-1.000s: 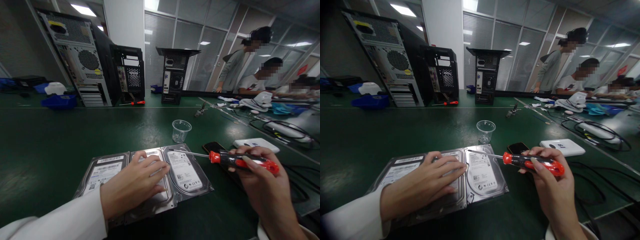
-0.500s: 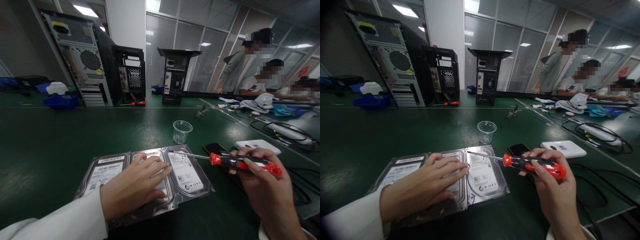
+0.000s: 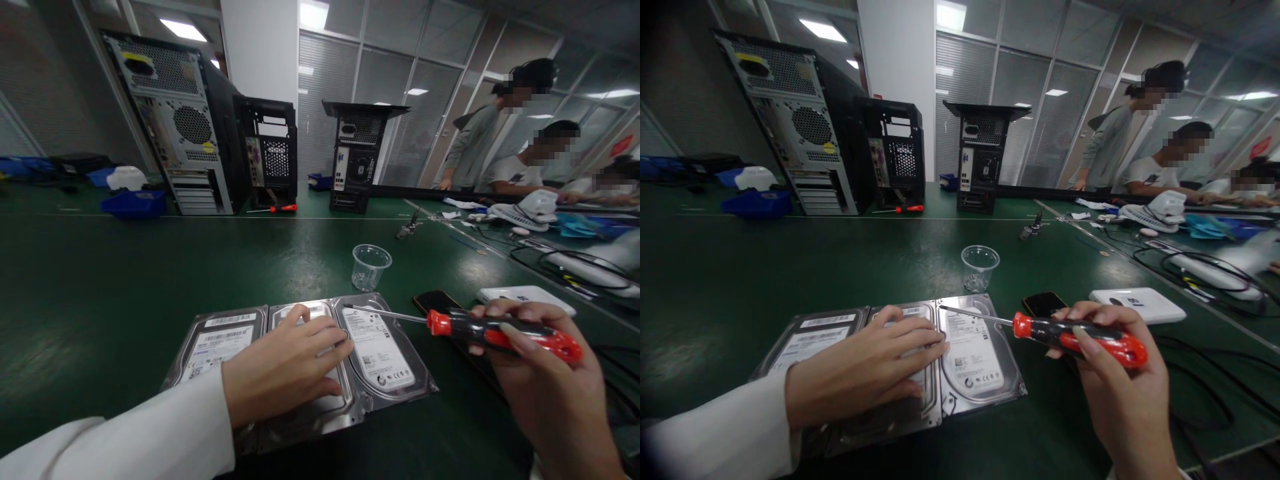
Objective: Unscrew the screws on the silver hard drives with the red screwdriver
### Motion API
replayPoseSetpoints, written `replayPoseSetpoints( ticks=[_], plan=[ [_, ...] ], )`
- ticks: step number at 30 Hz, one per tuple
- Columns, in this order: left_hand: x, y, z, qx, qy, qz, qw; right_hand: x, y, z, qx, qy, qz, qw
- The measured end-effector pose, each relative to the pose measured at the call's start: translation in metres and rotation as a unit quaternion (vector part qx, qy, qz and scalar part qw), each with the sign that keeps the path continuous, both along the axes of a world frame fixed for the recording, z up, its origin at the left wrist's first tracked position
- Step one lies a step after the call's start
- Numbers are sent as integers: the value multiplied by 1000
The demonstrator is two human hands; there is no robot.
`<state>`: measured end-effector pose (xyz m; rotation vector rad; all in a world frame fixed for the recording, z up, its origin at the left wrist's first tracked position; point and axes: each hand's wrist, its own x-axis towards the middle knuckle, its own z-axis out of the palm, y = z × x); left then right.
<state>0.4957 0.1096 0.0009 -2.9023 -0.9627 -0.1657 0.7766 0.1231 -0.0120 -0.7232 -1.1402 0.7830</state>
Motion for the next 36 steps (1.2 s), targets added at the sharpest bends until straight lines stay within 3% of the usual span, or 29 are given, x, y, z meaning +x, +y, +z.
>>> replayPoseSetpoints(
  ticks=[14,36],
  plan=[
    [-10,-1,-8,-56,-56,27,996,-1,1,4,-14,6,-17,1000],
    [-12,1,-11,-50,-76,13,996,-7,3,10,-19,15,-34,999]
  ],
)
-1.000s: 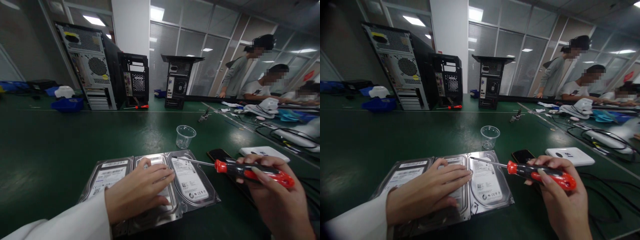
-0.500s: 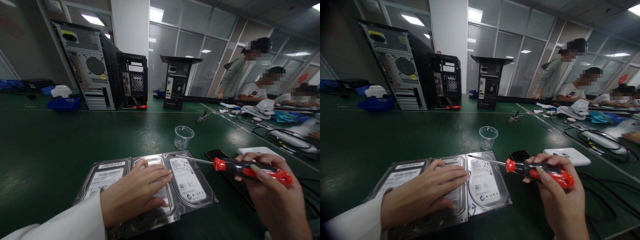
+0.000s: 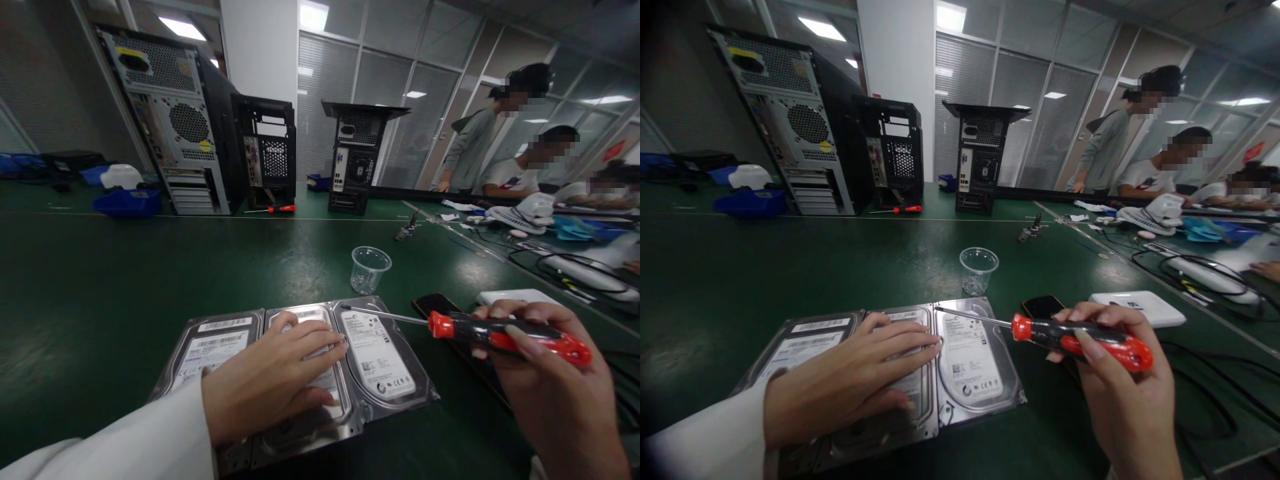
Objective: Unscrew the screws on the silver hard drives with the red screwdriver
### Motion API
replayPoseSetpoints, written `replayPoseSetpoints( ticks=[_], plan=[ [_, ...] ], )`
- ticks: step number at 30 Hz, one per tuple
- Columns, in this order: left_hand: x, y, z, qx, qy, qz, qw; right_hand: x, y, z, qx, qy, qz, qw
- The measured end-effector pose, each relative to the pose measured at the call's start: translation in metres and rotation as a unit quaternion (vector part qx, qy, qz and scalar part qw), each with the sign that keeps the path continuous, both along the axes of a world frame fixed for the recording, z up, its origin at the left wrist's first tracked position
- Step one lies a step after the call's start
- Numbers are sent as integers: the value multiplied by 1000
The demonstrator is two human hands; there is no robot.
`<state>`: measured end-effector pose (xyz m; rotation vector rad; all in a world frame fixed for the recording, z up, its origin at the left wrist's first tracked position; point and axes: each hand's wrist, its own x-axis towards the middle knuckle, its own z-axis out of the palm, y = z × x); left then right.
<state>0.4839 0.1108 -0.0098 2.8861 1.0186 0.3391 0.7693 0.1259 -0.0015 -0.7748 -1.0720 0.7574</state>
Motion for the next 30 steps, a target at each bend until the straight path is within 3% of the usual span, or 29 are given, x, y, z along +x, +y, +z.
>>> replayPoseSetpoints(
  ticks=[7,15,30],
  plan=[
    [-1,1,-2,-7,3,6,1000,1,-1,1,-4,2,-6,1000],
    [0,1,0,-32,0,14,999,0,-3,-1,0,-7,-62,998],
    [-1,1,1,-25,-2,15,1000,-3,-4,4,58,-66,-68,994]
  ],
)
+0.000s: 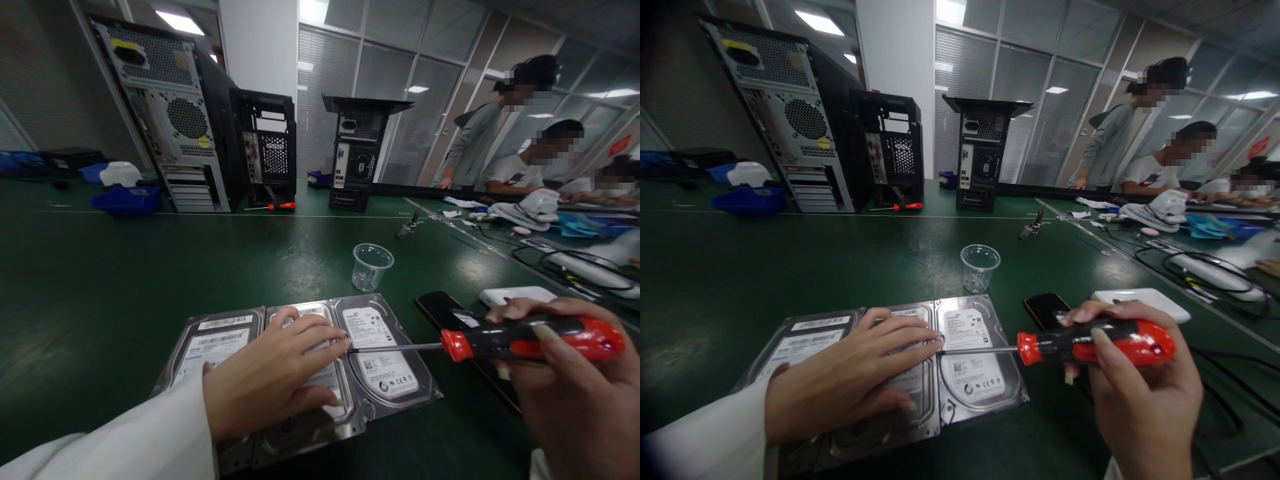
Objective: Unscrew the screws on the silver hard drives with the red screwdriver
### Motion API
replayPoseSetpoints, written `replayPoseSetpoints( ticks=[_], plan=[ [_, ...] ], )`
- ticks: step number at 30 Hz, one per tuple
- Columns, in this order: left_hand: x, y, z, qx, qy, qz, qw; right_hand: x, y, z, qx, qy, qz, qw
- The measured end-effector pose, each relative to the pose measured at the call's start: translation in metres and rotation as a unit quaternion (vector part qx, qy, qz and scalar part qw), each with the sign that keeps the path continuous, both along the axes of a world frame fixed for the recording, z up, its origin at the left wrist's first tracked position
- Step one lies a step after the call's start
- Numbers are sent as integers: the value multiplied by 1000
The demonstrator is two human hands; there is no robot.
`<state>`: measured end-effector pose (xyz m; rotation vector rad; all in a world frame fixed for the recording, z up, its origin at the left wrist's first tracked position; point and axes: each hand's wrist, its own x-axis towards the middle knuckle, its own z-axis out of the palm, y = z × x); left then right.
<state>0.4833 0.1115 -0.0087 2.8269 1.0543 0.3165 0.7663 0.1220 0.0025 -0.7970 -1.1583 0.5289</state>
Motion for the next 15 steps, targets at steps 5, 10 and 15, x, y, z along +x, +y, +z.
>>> replayPoseSetpoints(
  ticks=[5,10,15],
  plan=[
    [0,0,0,-10,1,3,1000,2,0,-1,11,-24,15,1000],
    [0,1,1,-18,-1,10,1000,3,-3,-4,31,-54,27,998],
    [1,2,3,-31,10,9,999,3,-3,-7,44,-75,29,996]
  ],
)
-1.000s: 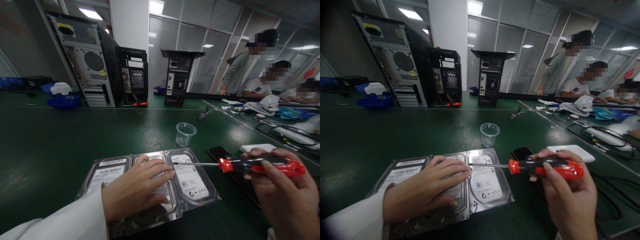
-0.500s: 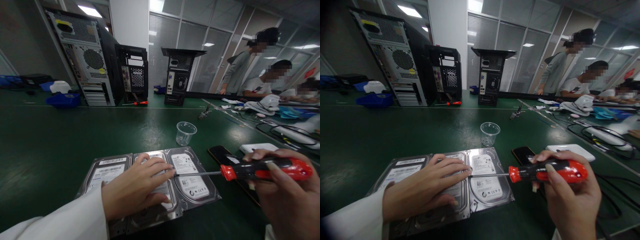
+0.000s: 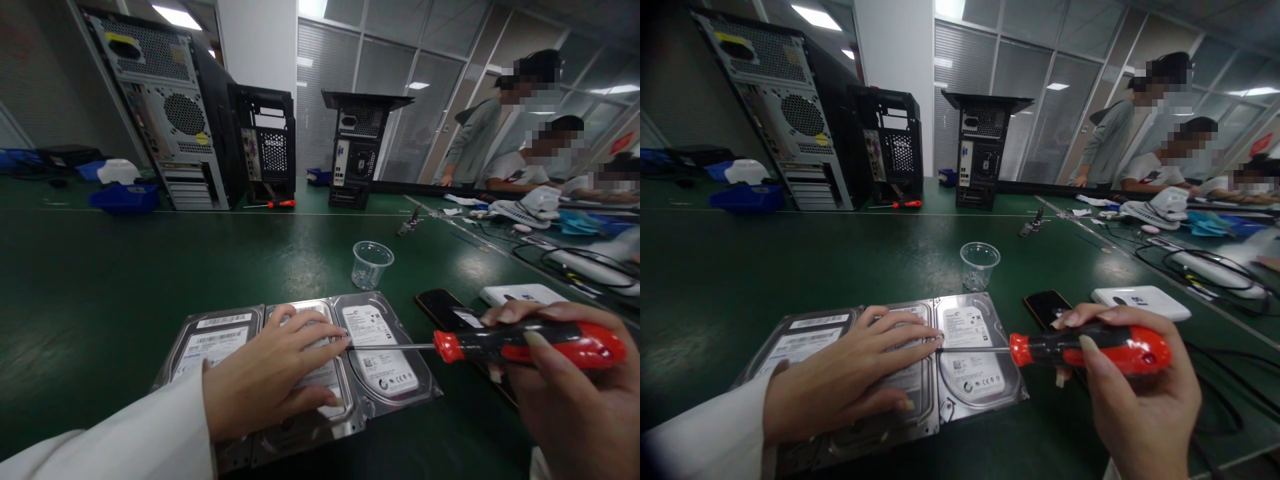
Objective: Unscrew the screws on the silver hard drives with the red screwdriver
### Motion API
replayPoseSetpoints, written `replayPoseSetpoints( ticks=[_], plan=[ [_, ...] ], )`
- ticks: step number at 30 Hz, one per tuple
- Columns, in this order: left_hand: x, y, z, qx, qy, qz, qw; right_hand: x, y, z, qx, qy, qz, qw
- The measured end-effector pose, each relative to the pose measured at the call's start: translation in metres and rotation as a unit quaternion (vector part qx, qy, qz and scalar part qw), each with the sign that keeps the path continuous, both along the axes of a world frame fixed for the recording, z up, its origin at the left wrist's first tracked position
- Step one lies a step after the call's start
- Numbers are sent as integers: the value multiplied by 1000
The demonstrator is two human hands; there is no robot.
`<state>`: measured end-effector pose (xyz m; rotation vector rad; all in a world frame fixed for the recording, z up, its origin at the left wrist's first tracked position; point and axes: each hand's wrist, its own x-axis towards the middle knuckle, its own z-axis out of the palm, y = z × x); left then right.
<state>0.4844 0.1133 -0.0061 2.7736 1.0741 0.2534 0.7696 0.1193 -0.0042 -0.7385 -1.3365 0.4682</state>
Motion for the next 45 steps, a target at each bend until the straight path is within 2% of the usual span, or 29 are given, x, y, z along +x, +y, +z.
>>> replayPoseSetpoints(
  ticks=[9,15,21,24,38,45],
  plan=[
    [-1,-1,0,-6,11,-7,1000,1,-4,-1,37,-14,-18,999],
    [-3,1,-1,-29,-20,-5,999,4,-3,-3,53,-27,-29,998],
    [-5,4,2,-91,-46,5,995,8,-6,-10,55,-34,-25,998],
    [-5,5,3,-99,-51,9,994,8,-6,-11,53,-33,-15,998],
    [-5,3,3,-117,-79,0,990,1,-5,6,54,-59,7,997],
    [-8,3,3,-102,-133,25,986,-4,-1,12,64,-76,23,995]
  ],
)
